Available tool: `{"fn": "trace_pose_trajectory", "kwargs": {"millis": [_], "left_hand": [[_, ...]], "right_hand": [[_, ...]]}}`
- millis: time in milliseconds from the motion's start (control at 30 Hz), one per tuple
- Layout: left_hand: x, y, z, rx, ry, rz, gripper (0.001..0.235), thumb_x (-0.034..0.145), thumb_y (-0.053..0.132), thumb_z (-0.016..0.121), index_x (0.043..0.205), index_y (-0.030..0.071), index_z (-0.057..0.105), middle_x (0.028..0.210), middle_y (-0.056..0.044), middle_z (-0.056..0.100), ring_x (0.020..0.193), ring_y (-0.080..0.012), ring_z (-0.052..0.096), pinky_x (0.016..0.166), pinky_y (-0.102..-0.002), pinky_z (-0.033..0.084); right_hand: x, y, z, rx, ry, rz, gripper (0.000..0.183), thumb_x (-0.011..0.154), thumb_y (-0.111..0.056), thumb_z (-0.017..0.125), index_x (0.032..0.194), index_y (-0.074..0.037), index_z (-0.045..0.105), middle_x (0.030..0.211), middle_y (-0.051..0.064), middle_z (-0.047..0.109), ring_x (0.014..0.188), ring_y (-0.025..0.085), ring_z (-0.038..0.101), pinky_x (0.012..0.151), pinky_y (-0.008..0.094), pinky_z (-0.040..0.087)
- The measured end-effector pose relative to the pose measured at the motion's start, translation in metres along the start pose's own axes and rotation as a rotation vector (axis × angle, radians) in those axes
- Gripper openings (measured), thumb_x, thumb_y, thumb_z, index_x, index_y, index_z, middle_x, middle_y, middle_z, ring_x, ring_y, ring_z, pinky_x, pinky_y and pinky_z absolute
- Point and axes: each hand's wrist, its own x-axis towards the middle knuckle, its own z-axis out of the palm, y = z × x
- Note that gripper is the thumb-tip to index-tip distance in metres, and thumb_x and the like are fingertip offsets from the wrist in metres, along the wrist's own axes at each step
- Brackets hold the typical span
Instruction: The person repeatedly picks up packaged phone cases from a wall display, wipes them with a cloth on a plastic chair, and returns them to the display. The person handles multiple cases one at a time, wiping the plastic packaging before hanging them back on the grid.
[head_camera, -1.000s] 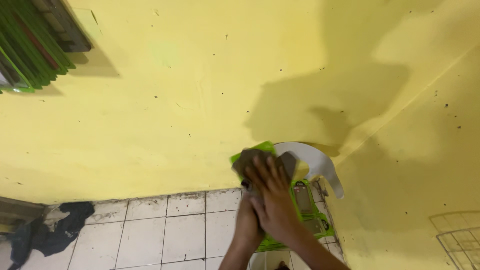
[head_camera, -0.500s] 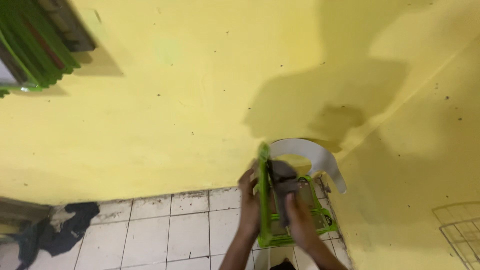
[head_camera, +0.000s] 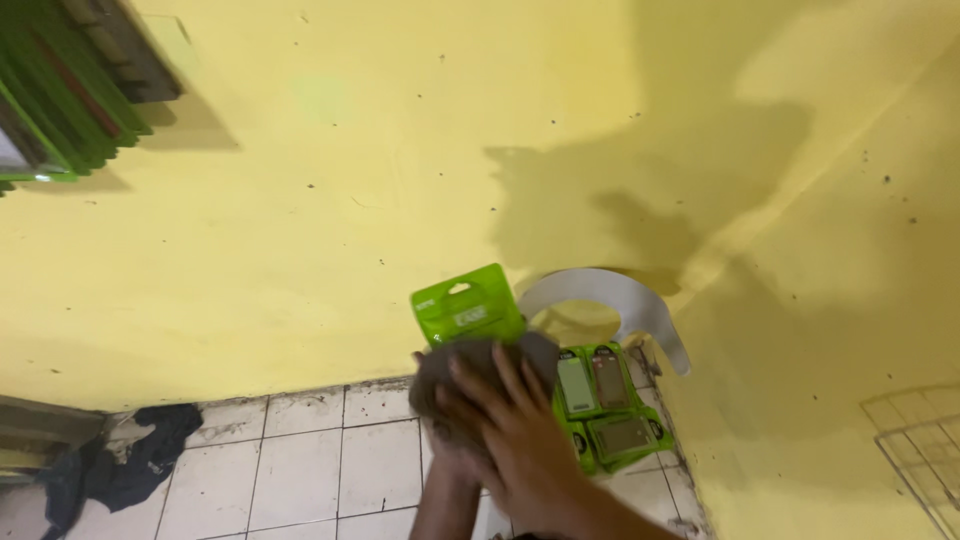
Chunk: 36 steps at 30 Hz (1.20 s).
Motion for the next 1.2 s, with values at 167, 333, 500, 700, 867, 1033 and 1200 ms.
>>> {"fn": "trace_pose_trajectory", "kwargs": {"millis": [167, 333, 500, 700, 867, 1033, 1200], "left_hand": [[-0.006, 0.016, 0.003, -0.135, 0.104, -0.053, 0.094, 0.096, 0.079, 0.031, 0.153, 0.004, 0.038, 0.150, -0.029, 0.046, 0.134, -0.0424, 0.052, 0.110, -0.053, 0.047], [-0.009, -0.039, -0.006, 0.026, 0.356, -0.133, 0.079, 0.101, 0.063, 0.027, 0.156, 0.008, 0.040, 0.151, -0.024, 0.051, 0.136, -0.0362, 0.055, 0.110, -0.049, 0.050], [-0.003, -0.056, -0.035, 0.042, 0.399, -0.041, 0.070, 0.104, 0.054, 0.029, 0.158, 0.011, 0.037, 0.154, -0.019, 0.048, 0.140, -0.0358, 0.049, 0.114, -0.049, 0.043], [0.031, -0.041, -0.047, -0.310, -0.252, 0.239, 0.081, 0.122, 0.064, 0.029, 0.172, 0.001, 0.024, 0.167, -0.028, 0.030, 0.151, -0.0430, 0.030, 0.129, -0.054, 0.026], [0.061, -0.079, -0.047, 0.571, 0.639, 0.038, 0.066, 0.100, 0.033, 0.050, 0.160, 0.012, 0.032, 0.154, -0.020, 0.048, 0.137, -0.0307, 0.049, 0.107, -0.041, 0.044], [0.061, -0.105, -0.120, 0.734, 0.900, -0.203, 0.068, 0.090, 0.011, 0.067, 0.150, 0.006, 0.035, 0.127, -0.024, 0.068, 0.117, -0.0296, 0.067, 0.098, -0.036, 0.056], [0.015, -0.159, -0.203, 0.924, 1.173, -0.128, 0.060, 0.082, 0.009, 0.080, 0.134, -0.004, 0.054, 0.117, -0.019, 0.070, 0.106, -0.0262, 0.069, 0.091, -0.035, 0.057]], "right_hand": [[-0.026, 0.015, 0.010, -0.153, 0.060, -0.093, 0.054, 0.101, -0.044, 0.050, 0.149, -0.018, 0.054, 0.166, 0.011, 0.028, 0.153, 0.053, 0.010, 0.120, 0.071, 0.006], [0.023, 0.067, -0.004, -0.024, 0.156, 0.195, 0.063, 0.106, -0.044, 0.031, 0.159, -0.012, 0.041, 0.172, 0.012, 0.023, 0.158, 0.048, 0.011, 0.127, 0.064, 0.007], [0.027, 0.056, -0.011, 0.009, 0.010, 0.217, 0.060, 0.104, -0.043, 0.036, 0.157, -0.017, 0.045, 0.173, 0.011, 0.022, 0.159, 0.047, 0.008, 0.125, 0.062, 0.010], [-0.052, 0.038, 0.003, 0.384, -0.122, 0.289, 0.090, 0.086, -0.038, 0.071, 0.156, 0.004, 0.033, 0.167, 0.030, 0.018, 0.154, 0.047, 0.013, 0.109, 0.068, 0.019], [-0.096, 0.100, 0.033, 0.829, 0.075, 0.509, 0.072, 0.093, -0.021, 0.069, 0.152, 0.004, 0.036, 0.144, 0.026, 0.052, 0.135, 0.036, 0.054, 0.111, 0.045, 0.042], [-0.175, 0.222, 0.086, 1.295, -0.228, 0.915, 0.047, 0.100, -0.023, 0.061, 0.139, 0.003, 0.058, 0.116, 0.024, 0.074, 0.102, 0.034, 0.070, 0.090, 0.040, 0.057], [-0.243, 0.367, 0.181, 1.021, -0.292, 1.343, 0.053, 0.101, -0.037, 0.056, 0.143, -0.008, 0.041, 0.116, 0.006, 0.062, 0.091, 0.016, 0.067, 0.076, 0.035, 0.057]]}}
